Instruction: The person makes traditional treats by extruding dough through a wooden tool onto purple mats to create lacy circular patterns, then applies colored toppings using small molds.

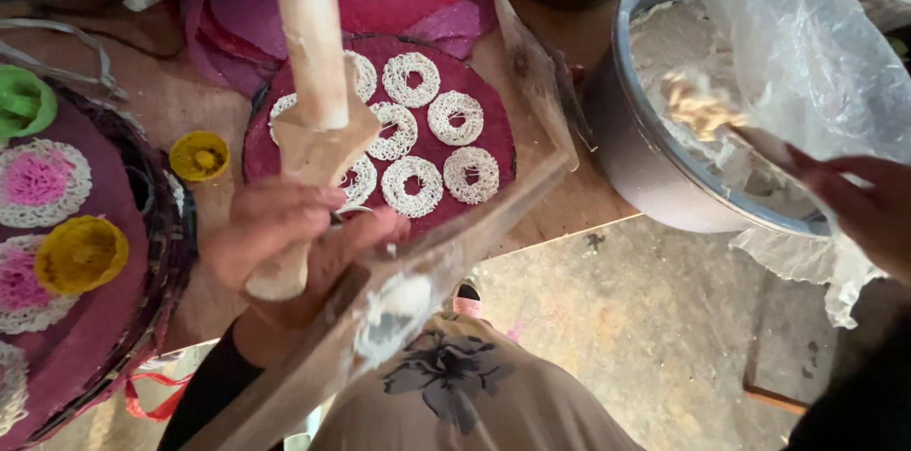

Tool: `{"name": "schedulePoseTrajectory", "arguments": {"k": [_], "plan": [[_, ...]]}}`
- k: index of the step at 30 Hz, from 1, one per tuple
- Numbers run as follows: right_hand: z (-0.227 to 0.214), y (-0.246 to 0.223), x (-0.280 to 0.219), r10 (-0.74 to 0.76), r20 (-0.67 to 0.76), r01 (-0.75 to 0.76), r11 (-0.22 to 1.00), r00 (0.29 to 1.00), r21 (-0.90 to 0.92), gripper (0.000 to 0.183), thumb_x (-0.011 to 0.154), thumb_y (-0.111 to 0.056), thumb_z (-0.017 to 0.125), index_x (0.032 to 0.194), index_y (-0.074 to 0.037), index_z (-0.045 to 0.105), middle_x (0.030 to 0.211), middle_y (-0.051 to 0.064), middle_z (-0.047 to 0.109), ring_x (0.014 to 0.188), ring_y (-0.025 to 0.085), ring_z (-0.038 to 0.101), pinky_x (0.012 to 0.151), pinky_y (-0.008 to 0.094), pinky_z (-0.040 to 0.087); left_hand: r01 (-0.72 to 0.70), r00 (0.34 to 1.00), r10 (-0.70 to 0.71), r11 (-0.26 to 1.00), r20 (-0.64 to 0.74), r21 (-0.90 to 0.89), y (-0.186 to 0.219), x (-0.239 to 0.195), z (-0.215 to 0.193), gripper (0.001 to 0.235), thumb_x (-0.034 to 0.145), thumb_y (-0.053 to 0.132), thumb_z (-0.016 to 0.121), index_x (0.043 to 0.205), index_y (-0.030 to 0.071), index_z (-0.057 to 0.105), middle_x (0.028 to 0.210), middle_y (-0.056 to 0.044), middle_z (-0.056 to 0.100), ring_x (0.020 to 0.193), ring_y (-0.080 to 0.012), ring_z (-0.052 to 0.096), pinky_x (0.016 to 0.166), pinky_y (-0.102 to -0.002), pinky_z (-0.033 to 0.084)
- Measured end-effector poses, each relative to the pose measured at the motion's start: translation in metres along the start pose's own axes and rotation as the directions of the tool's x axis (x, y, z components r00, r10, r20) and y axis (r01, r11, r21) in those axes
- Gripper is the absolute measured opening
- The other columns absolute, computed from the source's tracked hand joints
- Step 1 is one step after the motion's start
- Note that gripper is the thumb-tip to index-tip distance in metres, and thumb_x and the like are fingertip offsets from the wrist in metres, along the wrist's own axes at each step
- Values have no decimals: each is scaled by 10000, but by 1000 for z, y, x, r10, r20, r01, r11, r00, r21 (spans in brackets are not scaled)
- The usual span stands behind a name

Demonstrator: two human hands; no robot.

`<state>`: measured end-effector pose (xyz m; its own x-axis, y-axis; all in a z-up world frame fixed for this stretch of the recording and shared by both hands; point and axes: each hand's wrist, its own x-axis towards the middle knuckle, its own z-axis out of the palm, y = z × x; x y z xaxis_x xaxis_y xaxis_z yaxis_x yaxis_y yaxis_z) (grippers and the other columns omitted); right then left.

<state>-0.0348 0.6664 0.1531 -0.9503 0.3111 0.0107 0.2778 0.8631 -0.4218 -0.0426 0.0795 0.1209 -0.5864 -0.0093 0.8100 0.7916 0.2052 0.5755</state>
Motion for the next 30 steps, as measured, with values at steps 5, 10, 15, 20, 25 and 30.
{"name": "schedulePoseTrajectory", "arguments": {"k": [5, 10, 15, 20, 25, 30], "plan": [[7, -51, -44, -232, -38, 220, 842, 972, 493, 390, 1057, -173, 590, 1428, -54, 618, 981, 23, 669, 737, 69, 559, 674, 221, 480, -88, 966, 130, 978, -222, 188, -4, 9, 37, 482, 778, 66, 880, 1132, 20, 556, 1025, -105, 555, 902, -225, 619, 784, -376, 526], [48, -177, -93, -484, -206, 526, 772, 850, 358, 361, 968, 11, 655, 1325, -39, 678, 1009, 93, 658, 869, 116, 602, 810, 239, 489, 162, 903, -106, 982, -417, 101, -6, 32, 47, 383, 882, 95, 920, 1022, 48, 566, 944, -56, 637, 757, -140, 624, 697, -279, 511], [34, -249, -92, -742, -270, 762, 646, 613, -47, 344, 885, 21, 765, 1199, -115, 737, 980, 98, 656, 771, 142, 613, 669, 276, 487, 431, 806, -284, 883, -519, 186, -7, 48, 31, 372, 835, 190, 943, 926, 77, 600, 800, -49, 636, 704, -150, 640, 651, -323, 531], [5, -292, -85, -944, -83, 807, 316, 319, -499, 369, 949, -70, 792, 1302, -172, 760, 926, 19, 618, 700, 158, 531, 624, 315, 431, -40, 981, 138, 829, -136, 557, 1, 51, 13, 260, 893, 207, 880, 983, 115, 654, 921, -83, 610, 821, -250, 633, 698, -392, 496], [35, -326, -100, -976, 20, 718, 146, 218, -681, 377, 934, -166, 744, 1309, -189, 766, 684, -38, 517, 522, 111, 456, 435, 303, 359, -23, 982, 136, 770, -128, 638, 7, 65, 26, 299, 941, 228, 846, 987, 58, 605, 935, -90, 574, 862, -305, 599, 792, -444, 467], [74, -299, -112, -934, 27, 808, 294, 357, -511, 544, 859, -73, 657, 1400, -95, 695, 815, 3, 622, 637, 167, 609, 524, 340, 477, -225, 945, 327, 608, 19, 762, 7, 69, 17, 261, 821, 186, 832, 969, 128, 625, 876, -92, 559, 827, -302, 602, 760, -431, 459]]}}
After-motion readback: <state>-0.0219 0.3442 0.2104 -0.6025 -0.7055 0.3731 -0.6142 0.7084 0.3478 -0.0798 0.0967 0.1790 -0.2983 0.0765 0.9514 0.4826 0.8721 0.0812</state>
